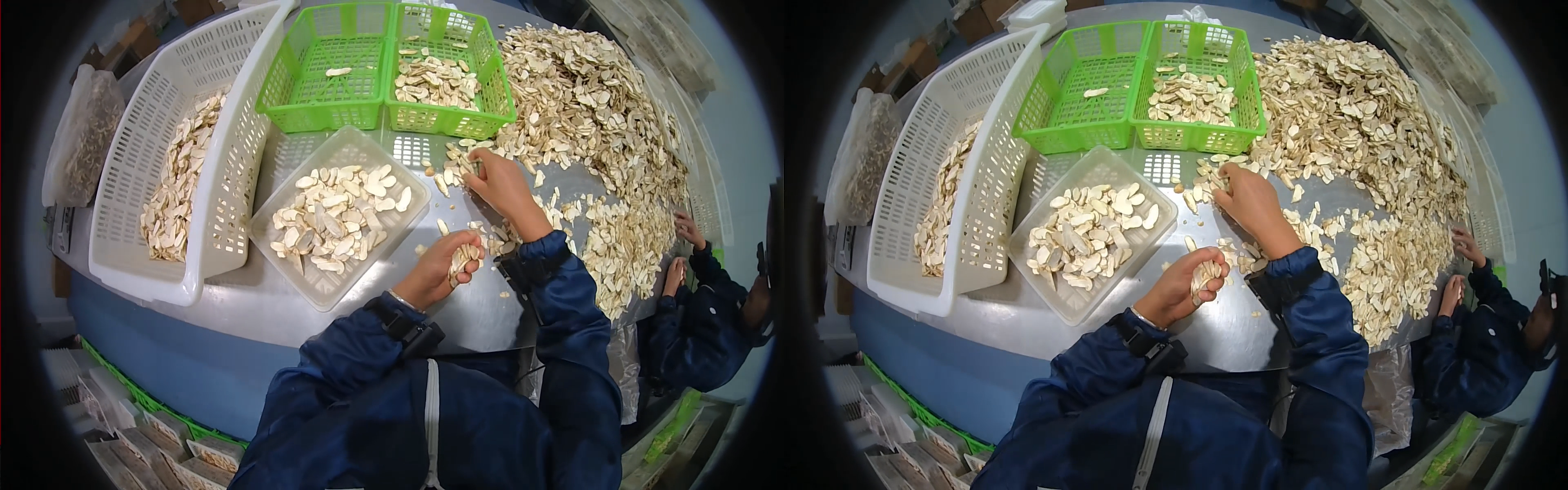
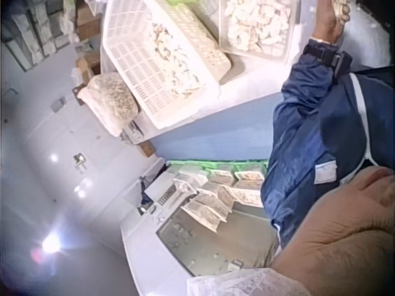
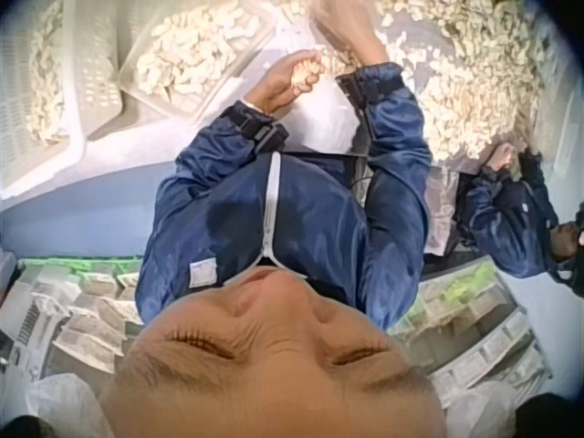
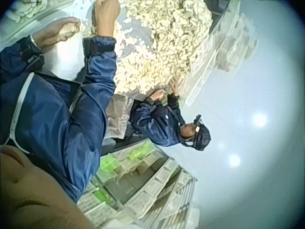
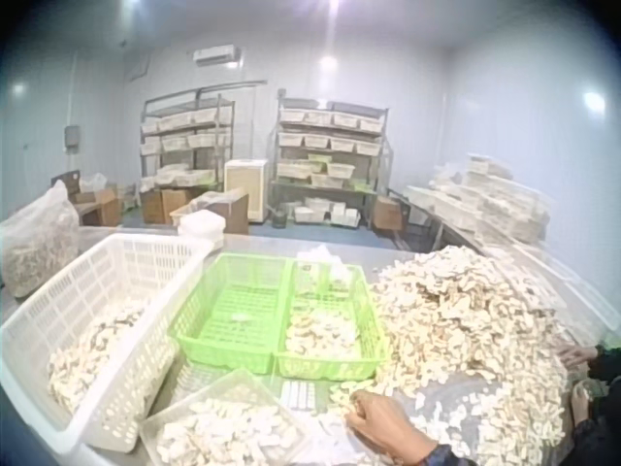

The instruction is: The person sorts dried root slices by hand at a metal workstation, moving specific pieces into a clear plastic container and others into green plastic baskets.

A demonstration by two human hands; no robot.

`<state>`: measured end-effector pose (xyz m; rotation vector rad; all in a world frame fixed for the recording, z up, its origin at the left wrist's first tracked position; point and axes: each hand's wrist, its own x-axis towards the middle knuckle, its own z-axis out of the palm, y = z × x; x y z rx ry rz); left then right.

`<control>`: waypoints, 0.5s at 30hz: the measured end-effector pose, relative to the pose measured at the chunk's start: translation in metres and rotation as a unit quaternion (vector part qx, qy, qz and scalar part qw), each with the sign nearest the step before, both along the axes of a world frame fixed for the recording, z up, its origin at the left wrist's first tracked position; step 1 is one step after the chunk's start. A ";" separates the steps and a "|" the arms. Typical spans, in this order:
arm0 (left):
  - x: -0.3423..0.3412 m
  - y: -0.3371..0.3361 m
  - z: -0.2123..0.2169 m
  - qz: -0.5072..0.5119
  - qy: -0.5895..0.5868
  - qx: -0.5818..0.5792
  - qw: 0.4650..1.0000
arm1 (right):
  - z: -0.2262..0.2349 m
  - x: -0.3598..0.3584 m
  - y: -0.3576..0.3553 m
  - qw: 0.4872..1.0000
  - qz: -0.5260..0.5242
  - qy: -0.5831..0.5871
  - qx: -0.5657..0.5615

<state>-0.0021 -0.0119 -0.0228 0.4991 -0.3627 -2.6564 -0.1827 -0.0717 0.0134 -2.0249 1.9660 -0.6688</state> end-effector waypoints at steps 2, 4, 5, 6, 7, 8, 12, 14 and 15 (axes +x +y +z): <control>-0.001 -0.001 -0.002 -0.003 0.002 -0.005 1.000 | -0.004 -0.010 0.003 0.999 0.007 0.033 -0.001; 0.002 0.001 -0.002 0.007 -0.003 -0.002 1.000 | 0.008 -0.014 0.009 0.997 0.031 0.014 0.069; 0.003 0.001 -0.002 0.009 -0.003 0.000 1.000 | 0.014 -0.017 0.013 0.989 0.052 -0.003 0.140; 0.002 0.001 0.000 0.010 -0.009 -0.001 1.000 | 0.018 -0.022 0.018 0.984 0.067 -0.029 0.165; 0.001 0.002 0.001 0.011 -0.015 -0.001 1.000 | 0.018 -0.024 0.018 0.983 0.066 -0.028 0.166; 0.001 0.003 0.002 0.010 -0.014 0.001 1.000 | 0.016 -0.027 0.017 0.984 0.059 -0.034 0.163; 0.002 0.001 0.003 0.011 -0.005 -0.011 1.000 | 0.005 -0.020 0.003 1.000 0.019 0.002 0.019; 0.000 0.000 0.002 0.006 -0.003 -0.007 1.000 | -0.003 -0.022 -0.003 0.996 0.034 0.063 -0.062; 0.001 0.000 0.002 0.003 -0.004 -0.003 1.000 | -0.005 -0.023 -0.004 0.995 0.033 0.063 -0.063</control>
